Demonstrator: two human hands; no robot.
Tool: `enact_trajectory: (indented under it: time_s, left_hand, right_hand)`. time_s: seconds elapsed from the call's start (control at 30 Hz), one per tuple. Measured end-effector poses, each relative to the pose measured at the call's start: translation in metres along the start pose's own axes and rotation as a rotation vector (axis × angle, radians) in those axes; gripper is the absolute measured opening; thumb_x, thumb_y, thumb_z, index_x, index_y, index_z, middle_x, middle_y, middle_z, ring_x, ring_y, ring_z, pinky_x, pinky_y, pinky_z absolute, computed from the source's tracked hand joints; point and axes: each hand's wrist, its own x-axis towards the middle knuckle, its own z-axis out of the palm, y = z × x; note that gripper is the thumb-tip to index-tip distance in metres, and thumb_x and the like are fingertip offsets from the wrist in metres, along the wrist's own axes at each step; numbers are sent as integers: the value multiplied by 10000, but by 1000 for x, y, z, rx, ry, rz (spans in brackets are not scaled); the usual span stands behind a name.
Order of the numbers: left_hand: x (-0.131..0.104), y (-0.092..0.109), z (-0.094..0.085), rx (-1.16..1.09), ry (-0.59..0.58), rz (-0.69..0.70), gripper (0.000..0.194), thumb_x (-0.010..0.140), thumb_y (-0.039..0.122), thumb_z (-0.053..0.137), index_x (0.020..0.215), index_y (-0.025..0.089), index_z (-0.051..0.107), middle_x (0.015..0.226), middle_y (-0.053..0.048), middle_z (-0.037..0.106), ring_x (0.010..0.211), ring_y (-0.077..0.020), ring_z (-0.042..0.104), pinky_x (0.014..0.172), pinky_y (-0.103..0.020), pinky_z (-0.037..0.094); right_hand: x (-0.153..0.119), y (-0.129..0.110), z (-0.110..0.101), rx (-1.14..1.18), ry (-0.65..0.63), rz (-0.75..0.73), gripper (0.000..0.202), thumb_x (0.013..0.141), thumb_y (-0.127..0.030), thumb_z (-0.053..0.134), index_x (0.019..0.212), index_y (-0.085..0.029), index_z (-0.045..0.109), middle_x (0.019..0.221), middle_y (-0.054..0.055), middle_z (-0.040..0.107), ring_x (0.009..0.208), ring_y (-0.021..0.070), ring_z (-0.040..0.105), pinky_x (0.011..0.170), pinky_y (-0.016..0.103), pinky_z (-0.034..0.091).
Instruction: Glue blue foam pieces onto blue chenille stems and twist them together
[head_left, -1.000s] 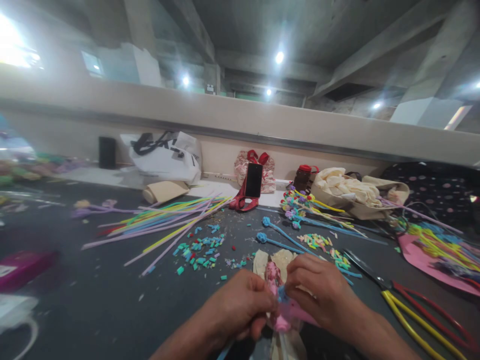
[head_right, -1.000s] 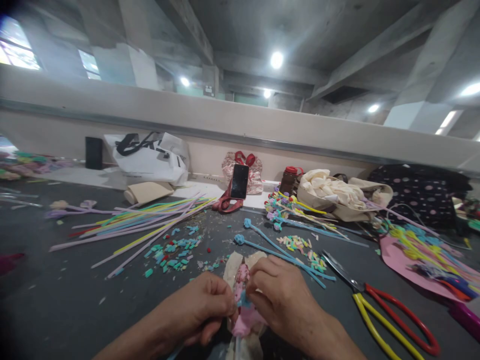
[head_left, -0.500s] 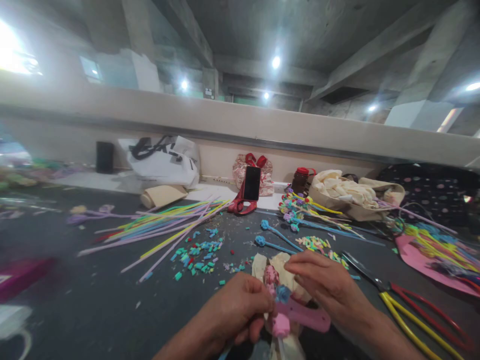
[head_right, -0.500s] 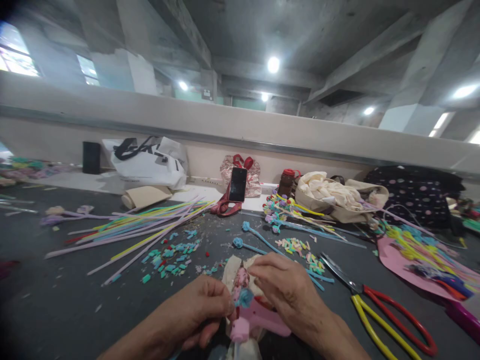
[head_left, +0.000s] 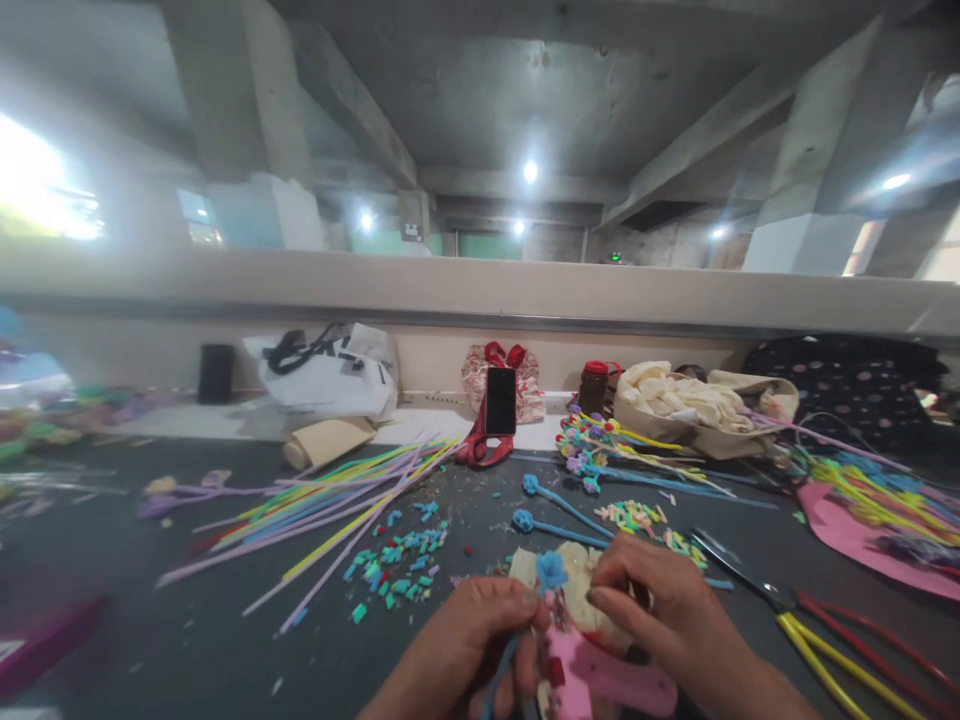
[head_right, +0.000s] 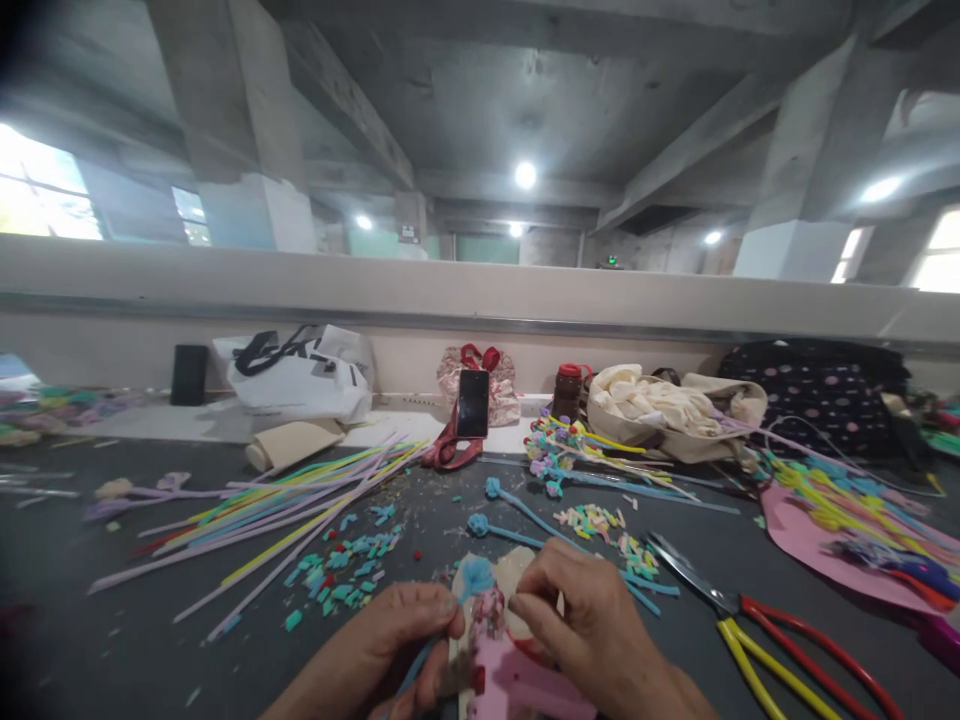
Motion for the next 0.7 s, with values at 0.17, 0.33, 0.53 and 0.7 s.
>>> enact_trajectory:
  time_s: [0.17,0.33,0.53,0.7]
  left_hand:
    - [3,-2,-1,-30,37,8,222,655,337,532,639,117,551,385,-1,559,238,-37,375,251,-117,169]
    - [6,-4,-2,-60,93,47,234,618,335,577,589,105,553,355,10,520,247,-34,364,276,-124,198]
    - [3,-3,-5,-98,142,65,189,661,295,553,622,110,561,418,17,542,293,-26,393,311,-121,215]
    - [-3,1,1,-129,62,53,157,667,250,520,635,106,573,403,21,536,283,-33,409,277,-128,174]
  right_hand:
    - [-1,2,3,-16,-21,3,217,809,-230,446,618,-167,528,583,-5,536,551,106,505,517,207,358]
    - [1,0,6,29,-31,-78,141,820,-188,428,758,-179,554,674,11,552,624,108,520,560,197,374]
    - [1,1,7,65,-79,-94,139,834,-196,406,773,-186,531,717,18,557,659,111,523,583,199,378]
    - [-4,15,12,37,-153,4,215,835,-291,388,688,-189,506,676,12,545,621,128,512,555,214,379]
